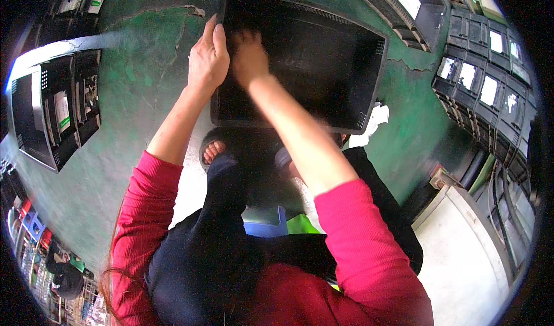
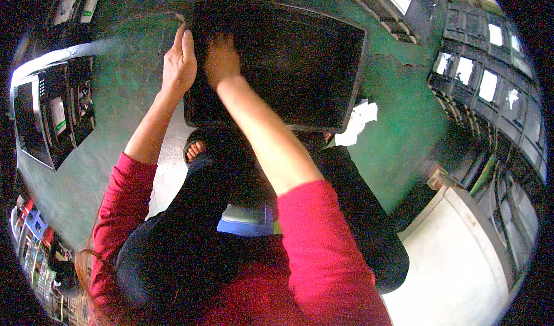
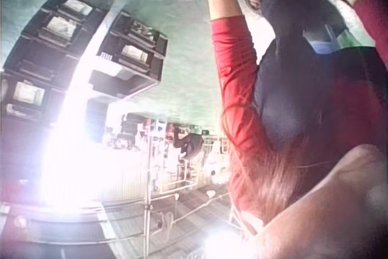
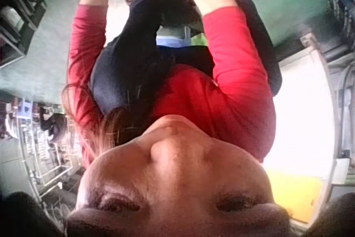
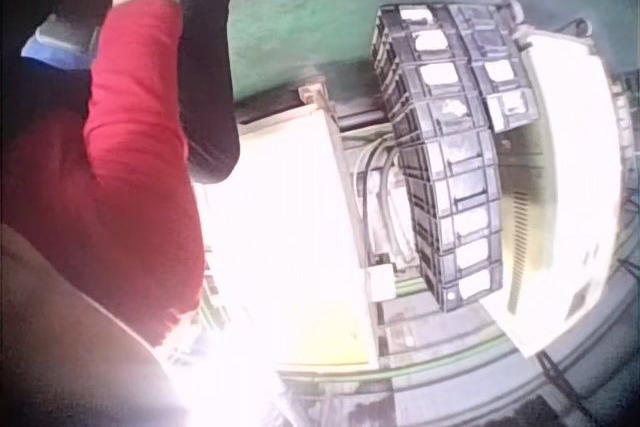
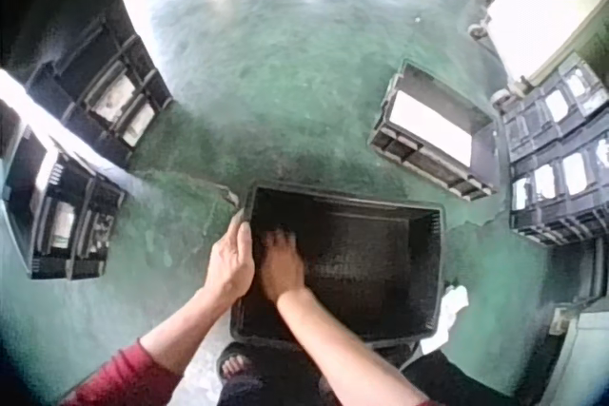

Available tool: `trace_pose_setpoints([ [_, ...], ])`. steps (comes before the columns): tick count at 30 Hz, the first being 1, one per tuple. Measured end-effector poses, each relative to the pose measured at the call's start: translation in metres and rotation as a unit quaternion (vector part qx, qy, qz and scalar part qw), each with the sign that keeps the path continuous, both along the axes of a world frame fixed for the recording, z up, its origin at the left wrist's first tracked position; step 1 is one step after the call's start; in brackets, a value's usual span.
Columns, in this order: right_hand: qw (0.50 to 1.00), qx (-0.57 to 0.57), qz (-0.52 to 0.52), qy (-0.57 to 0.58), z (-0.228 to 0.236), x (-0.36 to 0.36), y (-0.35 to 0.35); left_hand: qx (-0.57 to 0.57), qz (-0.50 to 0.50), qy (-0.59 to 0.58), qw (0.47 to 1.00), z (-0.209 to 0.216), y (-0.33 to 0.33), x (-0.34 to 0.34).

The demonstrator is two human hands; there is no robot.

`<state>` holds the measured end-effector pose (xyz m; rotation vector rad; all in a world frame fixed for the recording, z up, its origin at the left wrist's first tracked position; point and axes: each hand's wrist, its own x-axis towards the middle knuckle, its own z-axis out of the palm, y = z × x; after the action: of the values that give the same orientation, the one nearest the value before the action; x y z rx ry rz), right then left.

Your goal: The person sits on the floor and wipes the interior of black plastic crates using a cloth. They pick up crates from a stack, wipe them, and place them back. The person also handles a white paper or label, briefly inspecting it before continuing to clean the crates.

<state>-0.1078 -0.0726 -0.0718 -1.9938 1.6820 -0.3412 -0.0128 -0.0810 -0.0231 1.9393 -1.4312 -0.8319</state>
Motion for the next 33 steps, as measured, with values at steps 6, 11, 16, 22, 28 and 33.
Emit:
trace_pose_setpoints([
  [6, 0.926, 0.327, 0.187, -0.027, 0.038, -0.026, -0.001, -0.015, 0.021, 0.035, 0.999, 0.005, 0.000, 0.000],
  [11, 0.708, 0.298, -0.338, -0.544, -0.015, -0.045, -0.040, -0.020, 0.015, 0.049, 0.998, 0.002, 0.003, 0.001],
  [16, 0.847, 0.205, -0.299, -0.389, -0.041, 0.017, -0.048, -0.018, 0.015, 0.049, 0.999, 0.001, 0.001, 0.001],
  [22, 0.803, 0.363, -0.218, -0.419, 0.013, -0.006, 0.028, -0.001, 0.016, 0.056, 0.998, 0.002, 0.002, 0.000],
  [28, 0.950, -0.113, -0.148, -0.251, 0.116, -0.139, -0.017, -0.023, 0.039, 0.173, 0.984, -0.007, 0.005, 0.006],
  [33, 0.927, -0.291, -0.212, 0.102, 0.091, -0.141, -0.099, -0.016, 0.038, 0.256, 0.966, -0.014, 0.002, 0.010],
])
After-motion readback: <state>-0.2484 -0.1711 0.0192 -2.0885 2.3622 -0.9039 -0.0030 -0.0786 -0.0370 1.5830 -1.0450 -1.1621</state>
